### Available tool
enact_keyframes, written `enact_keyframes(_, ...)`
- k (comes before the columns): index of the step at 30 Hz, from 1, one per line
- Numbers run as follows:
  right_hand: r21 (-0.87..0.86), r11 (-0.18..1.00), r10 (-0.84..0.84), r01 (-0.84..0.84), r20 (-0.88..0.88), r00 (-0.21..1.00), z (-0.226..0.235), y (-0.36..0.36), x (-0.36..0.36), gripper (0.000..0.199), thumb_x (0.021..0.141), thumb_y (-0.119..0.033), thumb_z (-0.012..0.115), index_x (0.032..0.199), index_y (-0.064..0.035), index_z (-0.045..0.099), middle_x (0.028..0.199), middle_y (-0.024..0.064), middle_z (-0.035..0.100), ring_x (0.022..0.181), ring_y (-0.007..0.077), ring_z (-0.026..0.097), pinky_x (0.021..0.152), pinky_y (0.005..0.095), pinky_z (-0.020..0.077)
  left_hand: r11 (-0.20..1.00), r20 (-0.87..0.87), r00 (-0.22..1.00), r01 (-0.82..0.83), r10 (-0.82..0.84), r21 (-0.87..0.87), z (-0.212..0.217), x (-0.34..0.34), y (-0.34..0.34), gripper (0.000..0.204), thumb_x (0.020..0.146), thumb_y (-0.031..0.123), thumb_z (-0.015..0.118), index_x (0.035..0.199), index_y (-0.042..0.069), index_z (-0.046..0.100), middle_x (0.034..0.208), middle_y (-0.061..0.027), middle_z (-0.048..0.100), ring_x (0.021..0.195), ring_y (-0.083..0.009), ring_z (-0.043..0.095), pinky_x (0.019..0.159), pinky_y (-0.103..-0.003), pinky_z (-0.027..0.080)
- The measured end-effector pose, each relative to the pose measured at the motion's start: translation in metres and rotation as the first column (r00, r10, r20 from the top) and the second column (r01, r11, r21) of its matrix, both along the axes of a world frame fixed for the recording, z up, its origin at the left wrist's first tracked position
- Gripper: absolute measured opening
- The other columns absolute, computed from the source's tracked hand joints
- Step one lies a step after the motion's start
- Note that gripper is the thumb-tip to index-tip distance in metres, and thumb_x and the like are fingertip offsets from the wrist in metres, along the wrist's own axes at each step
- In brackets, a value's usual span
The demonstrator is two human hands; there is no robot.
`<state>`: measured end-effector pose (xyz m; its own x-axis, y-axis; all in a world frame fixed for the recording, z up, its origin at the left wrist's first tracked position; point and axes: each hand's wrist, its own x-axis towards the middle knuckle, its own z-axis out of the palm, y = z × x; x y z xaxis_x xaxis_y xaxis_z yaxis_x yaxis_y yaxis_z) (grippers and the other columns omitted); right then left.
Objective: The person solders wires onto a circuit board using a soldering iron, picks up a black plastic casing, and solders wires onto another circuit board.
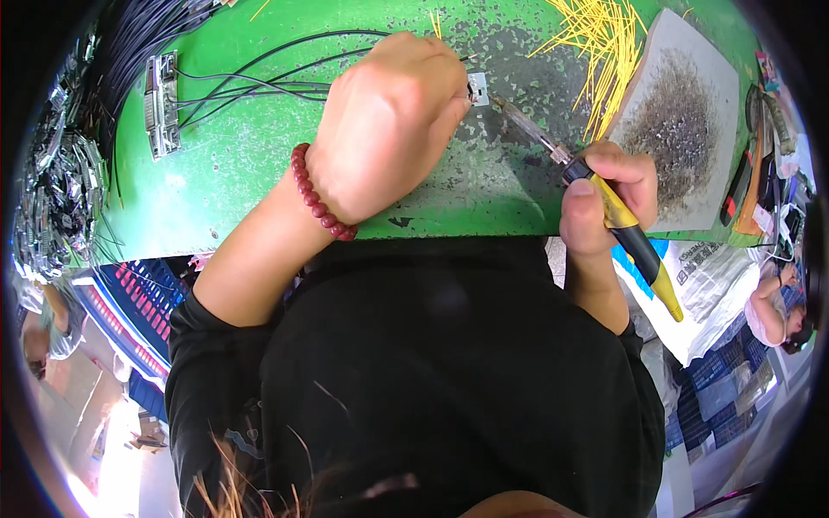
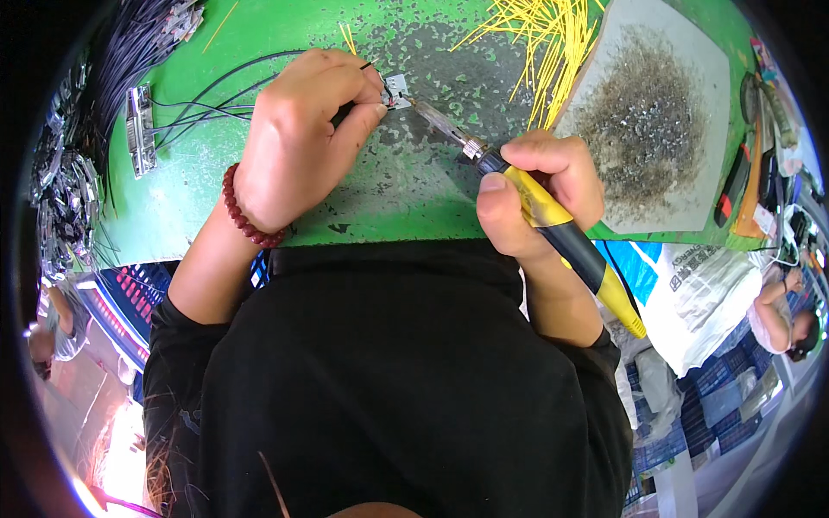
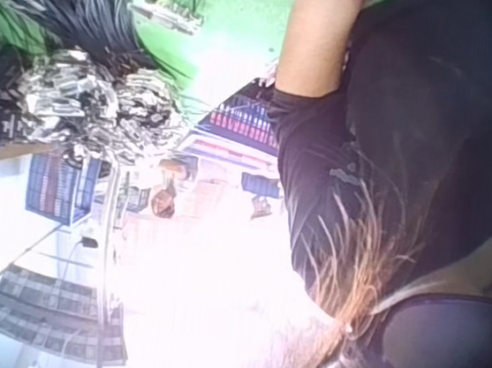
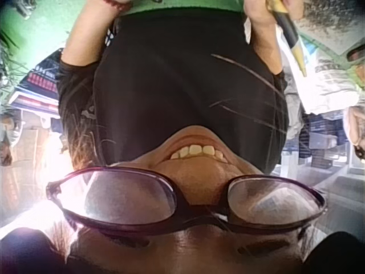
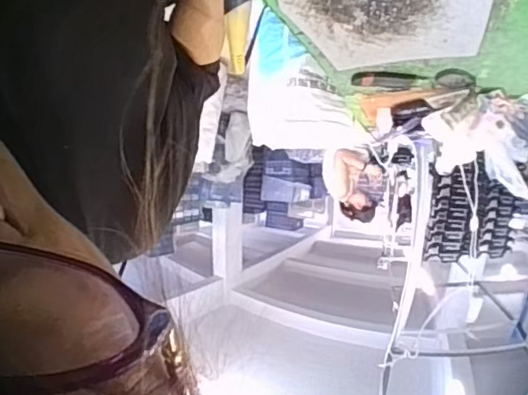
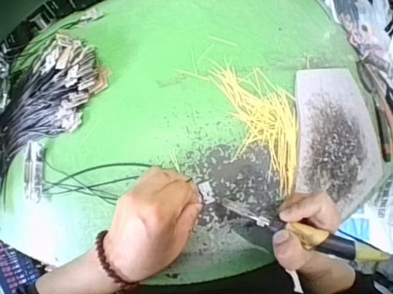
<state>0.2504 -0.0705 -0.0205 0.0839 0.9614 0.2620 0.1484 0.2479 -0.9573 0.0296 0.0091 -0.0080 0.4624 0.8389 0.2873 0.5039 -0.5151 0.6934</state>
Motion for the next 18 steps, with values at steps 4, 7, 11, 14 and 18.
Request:
enact_keyframes(4, -0.004, 1.000, 0.001, -0.001, 0.001, 1.000, 0.001, -0.001, -0.001, 0.031, 0.078, -0.015, 0.075, 0.093, -0.0005, 0.052, 0.082, 0.0106, 0.060, 0.064, 0.0096, 0.048, 0.057, 0.0234, 0.0389, 0.997, -0.098, 0.994, 0.051, -0.057, -0.061, 0.006, -0.001, 0.007, 0.007, 0.073, -0.005, 0.066, 0.075, -0.002, 0.059, 0.075, -0.0131, 0.061, 0.073, -0.0310, 0.061, 0.064, -0.036, 0.049)
enact_keyframes(7, -0.028, 1.000, -0.012, 0.012, 0.003, 1.000, -0.001, 0.000, 0.001, 0.031, 0.078, -0.015, 0.075, 0.093, -0.0005, 0.052, 0.082, 0.0106, 0.060, 0.065, 0.0097, 0.049, 0.058, 0.0234, 0.0399, 0.990, -0.124, 0.987, 0.086, -0.100, -0.116, 0.005, 0.002, 0.016, 0.007, 0.073, -0.004, 0.065, 0.072, -0.002, 0.058, 0.071, -0.0134, 0.059, 0.068, -0.0316, 0.059, 0.061, -0.037, 0.047)
enact_keyframes(11, -0.026, 1.000, 0.002, -0.002, -0.005, 1.000, -0.001, 0.000, 0.000, 0.031, 0.077, -0.015, 0.075, 0.093, -0.0001, 0.053, 0.084, 0.0110, 0.060, 0.066, 0.0099, 0.050, 0.059, 0.0237, 0.0409, 0.983, -0.180, 0.974, 0.115, -0.140, -0.145, 0.012, 0.002, 0.020, 0.010, 0.075, 0.004, 0.060, 0.068, -0.002, 0.059, 0.075, -0.0202, 0.059, 0.073, -0.0405, 0.060, 0.065, -0.047, 0.051)
enact_keyframes(14, -0.024, 1.000, 0.004, -0.004, -0.006, 1.000, -0.002, 0.000, 0.000, 0.031, 0.077, -0.014, 0.075, 0.093, 0.0003, 0.053, 0.085, 0.0114, 0.060, 0.067, 0.0101, 0.051, 0.060, 0.0238, 0.0416, 0.981, -0.189, 0.971, 0.118, -0.146, -0.153, 0.009, 0.002, 0.022, 0.009, 0.071, -0.001, 0.065, 0.068, -0.003, 0.056, 0.068, -0.0147, 0.057, 0.064, -0.0328, 0.057, 0.059, -0.038, 0.046)
enact_keyframes(18, -0.026, 1.000, 0.004, -0.004, 0.024, 1.000, -0.003, 0.000, 0.002, 0.031, 0.077, -0.014, 0.074, 0.094, 0.0007, 0.054, 0.087, 0.0117, 0.061, 0.067, 0.0106, 0.051, 0.061, 0.0238, 0.0423, 0.970, -0.183, 0.963, 0.164, -0.197, -0.181, 0.019, 0.006, 0.027, 0.010, 0.070, 0.000, 0.065, 0.068, -0.003, 0.056, 0.068, -0.0147, 0.056, 0.064, -0.0328, 0.057, 0.059, -0.039, 0.046)
